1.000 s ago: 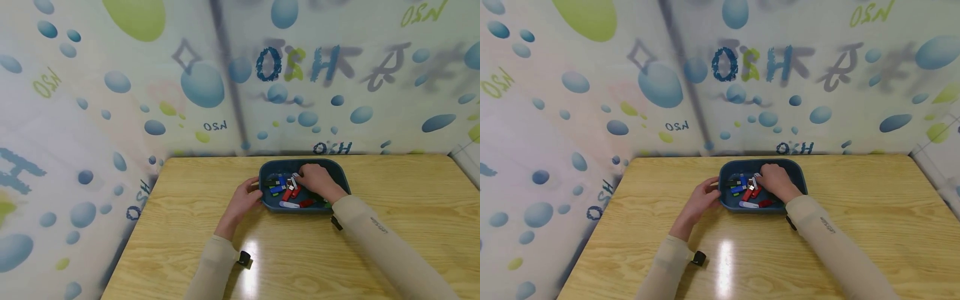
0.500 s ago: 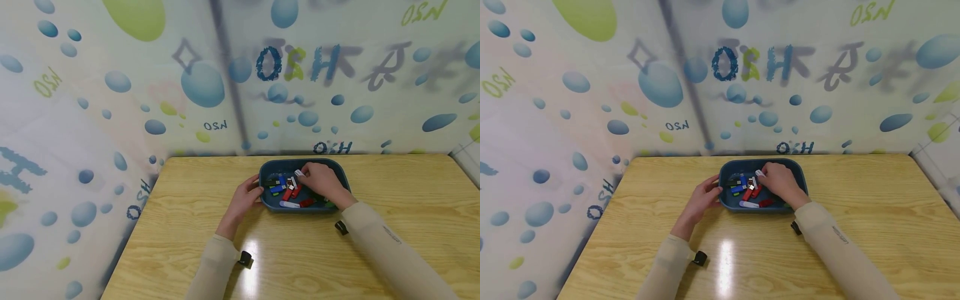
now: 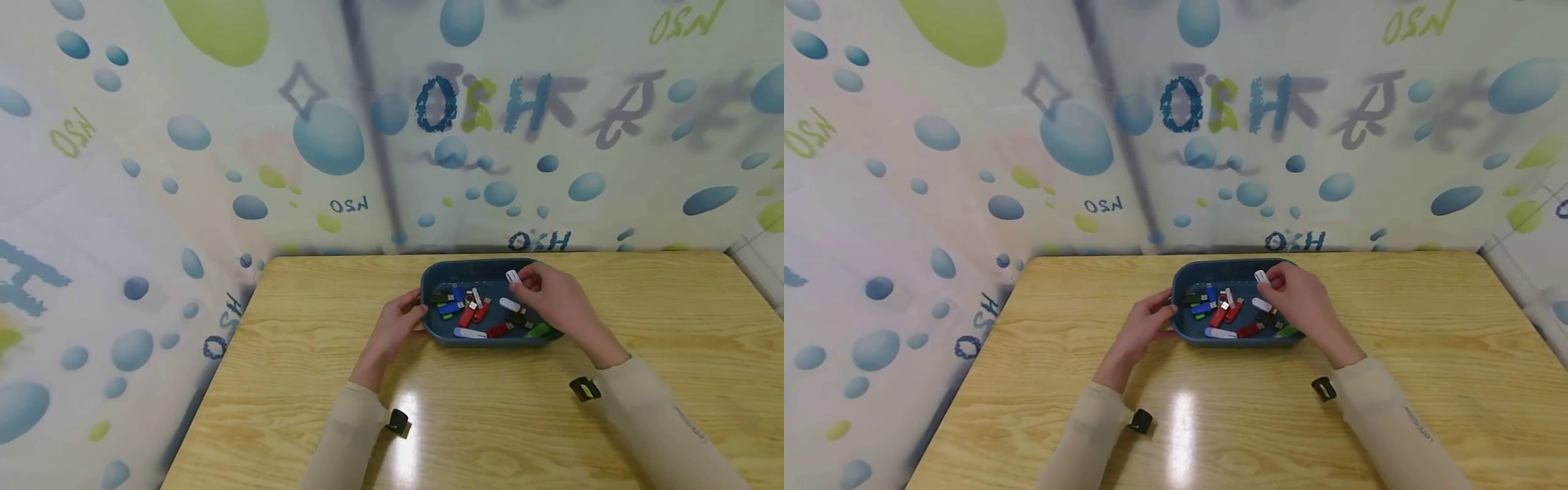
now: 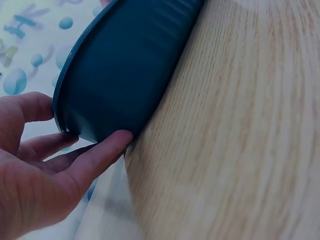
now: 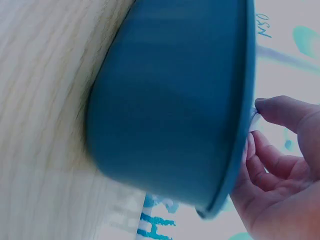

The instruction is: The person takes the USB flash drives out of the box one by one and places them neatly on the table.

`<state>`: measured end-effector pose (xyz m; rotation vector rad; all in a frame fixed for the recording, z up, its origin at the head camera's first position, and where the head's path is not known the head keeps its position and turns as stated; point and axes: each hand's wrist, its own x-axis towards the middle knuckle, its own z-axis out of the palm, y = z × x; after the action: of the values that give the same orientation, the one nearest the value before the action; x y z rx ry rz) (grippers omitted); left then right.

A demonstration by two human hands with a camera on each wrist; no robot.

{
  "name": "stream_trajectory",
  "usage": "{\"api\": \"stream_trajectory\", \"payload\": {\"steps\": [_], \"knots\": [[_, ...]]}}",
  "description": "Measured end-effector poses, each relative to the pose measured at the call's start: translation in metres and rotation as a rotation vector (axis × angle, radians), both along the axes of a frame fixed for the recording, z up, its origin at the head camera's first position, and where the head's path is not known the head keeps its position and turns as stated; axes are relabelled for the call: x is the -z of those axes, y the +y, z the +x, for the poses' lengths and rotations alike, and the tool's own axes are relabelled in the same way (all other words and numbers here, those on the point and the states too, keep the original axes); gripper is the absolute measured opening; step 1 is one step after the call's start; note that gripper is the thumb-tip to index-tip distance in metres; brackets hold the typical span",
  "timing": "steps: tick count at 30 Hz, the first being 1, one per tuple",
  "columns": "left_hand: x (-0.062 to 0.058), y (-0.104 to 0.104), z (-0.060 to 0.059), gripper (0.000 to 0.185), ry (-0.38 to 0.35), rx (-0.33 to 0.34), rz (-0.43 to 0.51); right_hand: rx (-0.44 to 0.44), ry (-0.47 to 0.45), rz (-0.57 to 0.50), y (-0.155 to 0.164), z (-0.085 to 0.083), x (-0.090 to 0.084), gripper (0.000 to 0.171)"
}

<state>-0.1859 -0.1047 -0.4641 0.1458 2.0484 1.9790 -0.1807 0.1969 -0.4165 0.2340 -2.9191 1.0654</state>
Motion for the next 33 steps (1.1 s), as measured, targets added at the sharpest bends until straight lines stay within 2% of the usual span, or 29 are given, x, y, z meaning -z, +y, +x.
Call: {"api": "stream_trajectory", "payload": {"steps": [9,19,26,33], "knots": [[0.001,-0.001,-0.001,0.049,-0.019,-0.027,0.002,0.094,-0.014,-0.045,0.028,0.025,-0.005,0.043],[0.002,0.001,0.000,0.037,-0.055,-0.144,0.009,0.154,0.008,-0.038,0.066,0.043,0.001,0.046],[0.002,-0.001,-0.001,0.034,-0.069,-0.152,-0.006,0.134,-0.094,0.034,0.087,0.046,0.009,0.048],[0.003,0.000,-0.001,0.033,-0.077,-0.169,0.003,0.114,-0.155,0.100,0.099,0.049,0.021,0.049]]}}
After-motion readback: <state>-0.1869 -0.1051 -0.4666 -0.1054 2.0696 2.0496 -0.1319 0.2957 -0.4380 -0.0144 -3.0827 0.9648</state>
